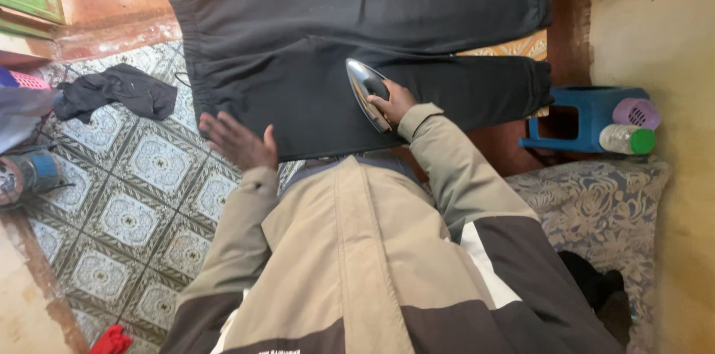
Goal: The person irons black pants on a low surface, moving an iron across the fabric and adjusting the garment by hand to press different sections.
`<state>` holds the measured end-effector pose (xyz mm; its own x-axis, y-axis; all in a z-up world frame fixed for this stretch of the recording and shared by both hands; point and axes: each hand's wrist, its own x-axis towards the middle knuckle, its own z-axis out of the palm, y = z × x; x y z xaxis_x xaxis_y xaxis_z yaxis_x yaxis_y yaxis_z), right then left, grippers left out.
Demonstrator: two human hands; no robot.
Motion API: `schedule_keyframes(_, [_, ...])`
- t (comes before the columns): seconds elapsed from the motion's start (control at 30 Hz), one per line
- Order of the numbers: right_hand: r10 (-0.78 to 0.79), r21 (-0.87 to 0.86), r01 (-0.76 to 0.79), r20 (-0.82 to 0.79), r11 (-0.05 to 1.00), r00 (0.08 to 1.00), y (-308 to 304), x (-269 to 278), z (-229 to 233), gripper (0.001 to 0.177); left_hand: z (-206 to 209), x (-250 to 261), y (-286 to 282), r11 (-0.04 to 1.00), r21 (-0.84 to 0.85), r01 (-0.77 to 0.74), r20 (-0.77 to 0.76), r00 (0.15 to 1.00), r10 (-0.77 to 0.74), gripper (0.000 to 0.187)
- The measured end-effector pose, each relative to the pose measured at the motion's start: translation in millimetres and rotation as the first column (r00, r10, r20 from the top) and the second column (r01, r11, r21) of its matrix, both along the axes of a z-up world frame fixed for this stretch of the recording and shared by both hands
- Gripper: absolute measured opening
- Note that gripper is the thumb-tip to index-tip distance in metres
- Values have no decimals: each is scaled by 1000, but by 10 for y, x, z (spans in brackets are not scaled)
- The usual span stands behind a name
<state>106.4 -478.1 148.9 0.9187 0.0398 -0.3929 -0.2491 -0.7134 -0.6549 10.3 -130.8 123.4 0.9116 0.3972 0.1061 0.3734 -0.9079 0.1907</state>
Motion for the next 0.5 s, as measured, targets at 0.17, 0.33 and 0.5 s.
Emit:
schedule_keyframes(0.17, [46, 150, -65, 124, 987, 991, -93, -130, -135, 53, 78, 475, -587, 953, 52, 300, -80, 952, -295, 110])
schedule_keyframes(0.33, [83, 71, -84, 22, 994, 996, -136, -214, -294, 60, -98, 1013, -899, 736, -215, 642, -223, 701, -677, 93])
schedule_keyframes(0.5, [166, 65, -183, 204, 981, 965, -109, -185, -446, 58, -42, 1406, -1037, 723, -166, 671, -417, 616, -668, 95])
